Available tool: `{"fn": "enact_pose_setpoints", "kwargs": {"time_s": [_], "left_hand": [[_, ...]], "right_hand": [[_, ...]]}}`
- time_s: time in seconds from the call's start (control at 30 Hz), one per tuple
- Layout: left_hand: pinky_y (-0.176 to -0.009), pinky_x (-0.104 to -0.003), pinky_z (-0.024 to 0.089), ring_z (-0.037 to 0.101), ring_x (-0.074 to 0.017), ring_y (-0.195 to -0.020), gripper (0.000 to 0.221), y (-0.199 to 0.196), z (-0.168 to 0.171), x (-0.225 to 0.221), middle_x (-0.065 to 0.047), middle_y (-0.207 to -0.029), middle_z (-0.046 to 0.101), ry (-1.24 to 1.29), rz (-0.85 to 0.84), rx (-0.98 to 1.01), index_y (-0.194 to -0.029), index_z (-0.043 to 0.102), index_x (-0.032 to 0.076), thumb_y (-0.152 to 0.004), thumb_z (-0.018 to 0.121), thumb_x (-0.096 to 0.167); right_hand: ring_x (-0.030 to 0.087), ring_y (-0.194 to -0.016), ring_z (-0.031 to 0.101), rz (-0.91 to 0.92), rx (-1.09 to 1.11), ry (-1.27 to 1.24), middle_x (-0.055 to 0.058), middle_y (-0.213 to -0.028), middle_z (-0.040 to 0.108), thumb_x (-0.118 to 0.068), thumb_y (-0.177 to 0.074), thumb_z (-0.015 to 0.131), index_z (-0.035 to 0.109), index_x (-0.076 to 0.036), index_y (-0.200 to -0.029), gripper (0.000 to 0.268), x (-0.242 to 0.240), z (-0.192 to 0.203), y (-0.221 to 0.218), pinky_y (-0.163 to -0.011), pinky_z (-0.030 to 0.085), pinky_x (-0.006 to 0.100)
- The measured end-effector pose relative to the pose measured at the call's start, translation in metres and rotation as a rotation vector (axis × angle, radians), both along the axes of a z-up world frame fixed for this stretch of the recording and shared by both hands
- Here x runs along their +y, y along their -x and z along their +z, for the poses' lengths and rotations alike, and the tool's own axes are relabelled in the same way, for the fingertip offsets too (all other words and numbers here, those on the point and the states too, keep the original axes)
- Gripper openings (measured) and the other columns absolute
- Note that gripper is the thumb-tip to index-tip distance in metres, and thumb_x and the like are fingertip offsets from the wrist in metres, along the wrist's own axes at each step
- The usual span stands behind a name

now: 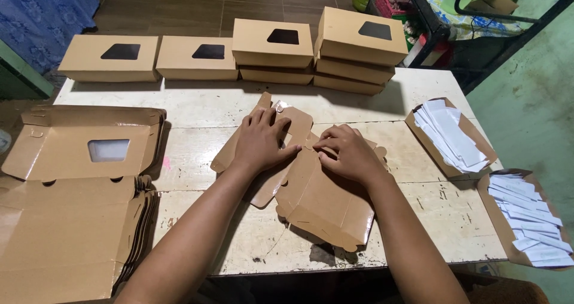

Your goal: Assembling a cardboard box by folding flaps and inserting a paper liner.

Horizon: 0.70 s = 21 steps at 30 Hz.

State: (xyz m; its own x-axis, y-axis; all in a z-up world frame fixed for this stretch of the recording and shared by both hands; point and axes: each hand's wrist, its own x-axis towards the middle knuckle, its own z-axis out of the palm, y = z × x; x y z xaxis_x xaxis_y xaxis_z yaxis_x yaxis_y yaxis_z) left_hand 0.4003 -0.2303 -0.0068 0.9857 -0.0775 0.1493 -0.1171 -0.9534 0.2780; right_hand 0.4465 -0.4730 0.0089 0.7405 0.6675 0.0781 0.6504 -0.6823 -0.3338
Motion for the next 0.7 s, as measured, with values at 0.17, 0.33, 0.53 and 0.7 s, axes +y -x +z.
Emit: {"fn": "enact_pose_setpoints", "kwargs": {"time_s": [0.17, 0.33, 0.53, 0.7], "left_hand": [[-0.111, -0.051, 0.031, 0.040, -0.0391, -0.142, 0.074, 0.001, 0.002, 0.000, -0.018, -0.148, 0.047, 0.007, -0.003, 0.006, -0.141, 0.059, 0.024, -0.087, 0.054, 0.074], [-0.111, -0.051, 0.031, 0.040, -0.0389, -0.142, 0.073, 0.001, 0.002, -0.002, -0.017, -0.148, 0.047, 0.001, -0.006, 0.005, -0.141, 0.058, 0.024, -0.086, 0.055, 0.073], [-0.114, -0.051, 0.028, 0.038, -0.0390, -0.145, 0.073, 0.003, 0.012, -0.005, -0.017, -0.152, 0.045, 0.030, -0.048, 0.075, -0.141, 0.059, 0.026, -0.086, 0.058, 0.073], [-0.118, -0.049, 0.029, 0.040, -0.0390, -0.146, 0.072, 0.008, 0.023, -0.005, -0.014, -0.153, 0.047, 0.119, -0.151, 0.114, -0.138, 0.062, 0.027, -0.078, 0.071, 0.066]], "right_hand": [[0.024, -0.115, 0.063, -0.009, 0.048, -0.025, 0.002, -0.112, 0.070, -0.038, -0.086, 0.071, 0.079, -0.018, -0.105, 0.029, 0.002, 0.011, 0.003, -0.104, 0.047, 0.042], [0.028, -0.112, 0.065, -0.022, 0.071, -0.047, 0.006, -0.110, 0.071, -0.035, -0.084, 0.077, 0.079, -0.016, -0.110, 0.032, 0.007, 0.032, 0.014, -0.101, 0.050, 0.044], [0.024, -0.101, 0.071, -0.180, 0.127, -0.091, -0.001, -0.099, 0.077, -0.033, -0.087, 0.076, 0.077, -0.025, -0.116, 0.029, -0.001, 0.030, 0.009, -0.093, 0.056, 0.041], [0.018, -0.097, 0.069, -0.276, 0.011, -0.142, -0.005, -0.094, 0.074, -0.031, -0.085, 0.079, 0.074, -0.031, -0.117, 0.032, -0.021, 0.014, -0.009, -0.086, 0.057, 0.035]]}}
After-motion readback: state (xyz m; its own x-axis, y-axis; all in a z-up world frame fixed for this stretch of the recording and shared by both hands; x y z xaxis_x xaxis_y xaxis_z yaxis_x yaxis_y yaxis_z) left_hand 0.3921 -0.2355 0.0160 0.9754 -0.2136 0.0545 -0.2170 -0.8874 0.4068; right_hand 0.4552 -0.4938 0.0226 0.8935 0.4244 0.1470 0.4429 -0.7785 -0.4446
